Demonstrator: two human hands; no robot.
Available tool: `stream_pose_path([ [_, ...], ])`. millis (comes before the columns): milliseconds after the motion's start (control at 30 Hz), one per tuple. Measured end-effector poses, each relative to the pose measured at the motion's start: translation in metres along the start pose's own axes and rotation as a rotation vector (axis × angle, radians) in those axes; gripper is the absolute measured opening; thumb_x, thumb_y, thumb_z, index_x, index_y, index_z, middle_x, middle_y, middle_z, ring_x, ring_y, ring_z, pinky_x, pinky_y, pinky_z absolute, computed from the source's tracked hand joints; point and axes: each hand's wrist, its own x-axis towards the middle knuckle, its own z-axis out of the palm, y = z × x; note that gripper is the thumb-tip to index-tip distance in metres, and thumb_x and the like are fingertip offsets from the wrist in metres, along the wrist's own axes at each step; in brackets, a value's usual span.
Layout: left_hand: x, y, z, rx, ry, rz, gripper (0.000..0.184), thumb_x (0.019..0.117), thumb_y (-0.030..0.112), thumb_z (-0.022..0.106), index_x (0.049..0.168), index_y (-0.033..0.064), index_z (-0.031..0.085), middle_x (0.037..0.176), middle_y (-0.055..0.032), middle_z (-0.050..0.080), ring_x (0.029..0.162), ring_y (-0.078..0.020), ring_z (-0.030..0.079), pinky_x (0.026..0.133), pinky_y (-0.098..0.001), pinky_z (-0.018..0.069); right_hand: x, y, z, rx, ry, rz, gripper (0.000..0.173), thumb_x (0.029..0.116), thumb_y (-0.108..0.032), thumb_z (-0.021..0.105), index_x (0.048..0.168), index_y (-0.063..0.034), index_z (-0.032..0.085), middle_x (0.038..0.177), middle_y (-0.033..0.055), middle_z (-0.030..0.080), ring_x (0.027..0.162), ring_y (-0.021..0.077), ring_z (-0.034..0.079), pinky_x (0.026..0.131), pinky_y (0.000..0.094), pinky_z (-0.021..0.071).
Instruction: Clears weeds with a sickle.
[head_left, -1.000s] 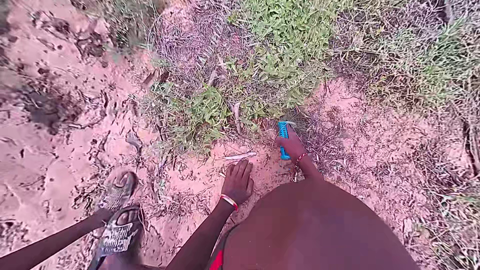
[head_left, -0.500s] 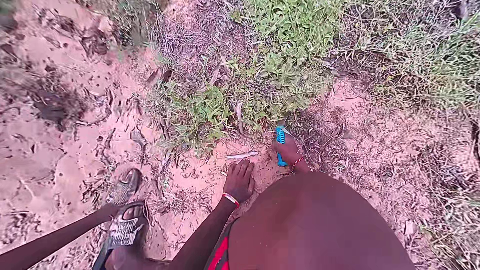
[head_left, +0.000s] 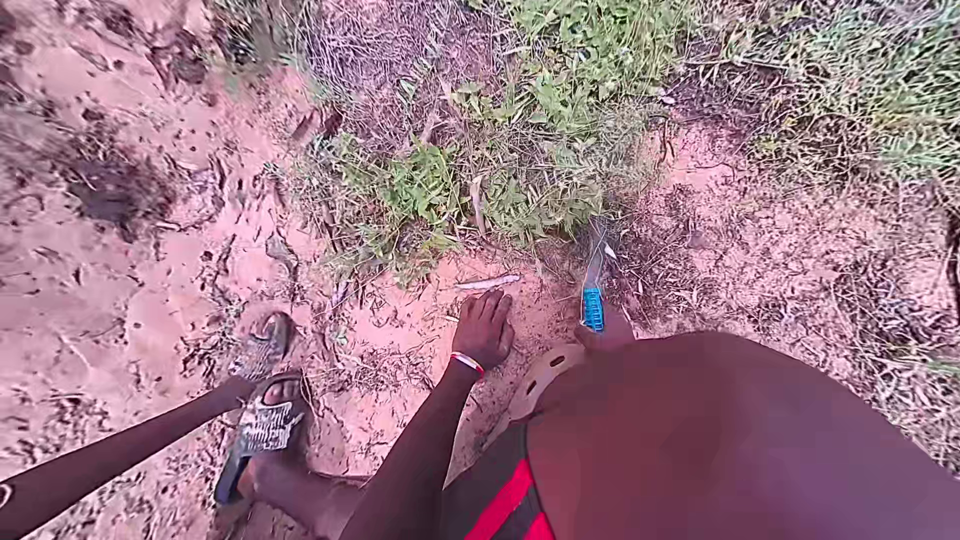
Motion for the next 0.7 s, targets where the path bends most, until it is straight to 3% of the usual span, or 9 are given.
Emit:
stream_pose_path([
  [33, 0.005, -0.003, -0.001, 0.006, 0.008, 0.002, 0.045, 0.0905, 0.021, 0.053, 0.129, 0.0025, 0.068, 0.133, -0.0201, 0.067, 0.123, -0.0409, 0.064, 0.101, -0.0626, 0.0458, 0.015, -0.004, 0.007, 0.139, 0.065, -0.092, 0.049, 0.0971, -0.012, 0.067, 0.138, 0.0047, 0.048, 0.095, 0.0188, 0.063, 0.067, 0.024, 0.065, 0.065, 0.0394, 0.0577],
  [67, 0.009, -0.004, 0.002, 0.005, 0.02, 0.008, 0.046, 0.09, 0.021, 0.054, 0.129, 0.0023, 0.068, 0.133, -0.02, 0.067, 0.123, -0.0405, 0.064, 0.101, -0.0627, 0.0457, 0.029, -0.008, 0.009, 0.294, 0.093, -0.147, 0.048, 0.0965, -0.01, 0.066, 0.138, 0.0031, 0.046, 0.087, 0.014, 0.06, 0.056, 0.0186, 0.06, 0.053, 0.0345, 0.0555],
  [133, 0.005, -0.001, 0.004, -0.004, 0.005, 0.006, 0.046, 0.0912, 0.021, 0.053, 0.13, 0.0017, 0.067, 0.134, -0.0208, 0.066, 0.124, -0.0411, 0.064, 0.101, -0.0633, 0.045, 0.051, -0.015, 0.015, 0.419, 0.094, -0.16, 0.049, 0.0974, -0.012, 0.065, 0.14, 0.0018, 0.045, 0.088, 0.014, 0.059, 0.059, 0.0195, 0.059, 0.056, 0.0366, 0.0543],
  [200, 0.003, -0.001, 0.004, -0.002, 0.009, 0.012, 0.045, 0.0915, 0.02, 0.052, 0.129, 0.0018, 0.067, 0.133, -0.0214, 0.066, 0.123, -0.0415, 0.064, 0.101, -0.0629, 0.0455, 0.058, -0.019, 0.023, 0.374, 0.097, -0.146, 0.048, 0.0973, -0.016, 0.067, 0.137, 0.0025, 0.047, 0.091, 0.0147, 0.061, 0.063, 0.02, 0.062, 0.06, 0.0375, 0.056],
  [400, 0.005, -0.002, 0.004, 0.001, -0.032, 0.005, 0.046, 0.092, 0.021, 0.052, 0.131, 0.0011, 0.065, 0.134, -0.023, 0.065, 0.124, -0.0443, 0.062, 0.102, -0.0653, 0.0435, 0.005, 0.017, 0.019, 0.0, -0.041, -0.125, 0.069, 0.0942, -0.014, 0.071, 0.153, -0.0011, 0.037, 0.121, 0.0263, 0.064, 0.103, 0.0361, 0.067, 0.091, 0.0519, 0.0527],
  [467, 0.003, -0.004, 0.006, 0.016, -0.022, 0.01, 0.046, 0.0919, 0.021, 0.051, 0.131, 0.0018, 0.066, 0.134, -0.022, 0.066, 0.123, -0.0435, 0.063, 0.102, -0.0645, 0.0438, 0.0, 0.019, 0.015, 0.024, -0.039, -0.117, 0.062, 0.0951, -0.016, 0.069, 0.149, -0.003, 0.04, 0.106, 0.0207, 0.065, 0.082, 0.0296, 0.068, 0.075, 0.0465, 0.0567],
  [533, 0.005, -0.006, 0.006, 0.025, -0.008, 0.017, 0.046, 0.0918, 0.021, 0.051, 0.131, 0.0018, 0.066, 0.133, -0.0216, 0.066, 0.123, -0.0431, 0.063, 0.102, -0.0637, 0.0442, -0.001, 0.019, 0.02, 0.111, -0.066, -0.096, 0.063, 0.0973, -0.017, 0.066, 0.152, -0.0062, 0.035, 0.097, 0.0157, 0.062, 0.065, 0.0225, 0.065, 0.062, 0.0403, 0.0574],
  [667, 0.003, -0.003, 0.004, 0.001, -0.056, -0.005, 0.046, 0.0931, 0.021, 0.05, 0.133, 0.0023, 0.064, 0.136, -0.0216, 0.064, 0.125, -0.0431, 0.062, 0.103, -0.0642, 0.0428, -0.009, 0.036, 0.032, 0.155, -0.072, -0.089, 0.063, 0.0963, -0.014, 0.067, 0.15, -0.0022, 0.036, 0.091, 0.0147, 0.062, 0.058, 0.0196, 0.063, 0.057, 0.0373, 0.0573],
  [700, 0.003, -0.004, 0.003, -0.002, -0.058, -0.008, 0.047, 0.093, 0.021, 0.051, 0.133, 0.0024, 0.064, 0.137, -0.0215, 0.064, 0.125, -0.043, 0.062, 0.104, -0.0641, 0.0427, -0.01, 0.043, 0.033, 0.131, -0.073, -0.095, 0.062, 0.0944, -0.013, 0.068, 0.147, -0.0001, 0.039, 0.093, 0.0174, 0.064, 0.063, 0.0229, 0.065, 0.062, 0.04, 0.0581],
])
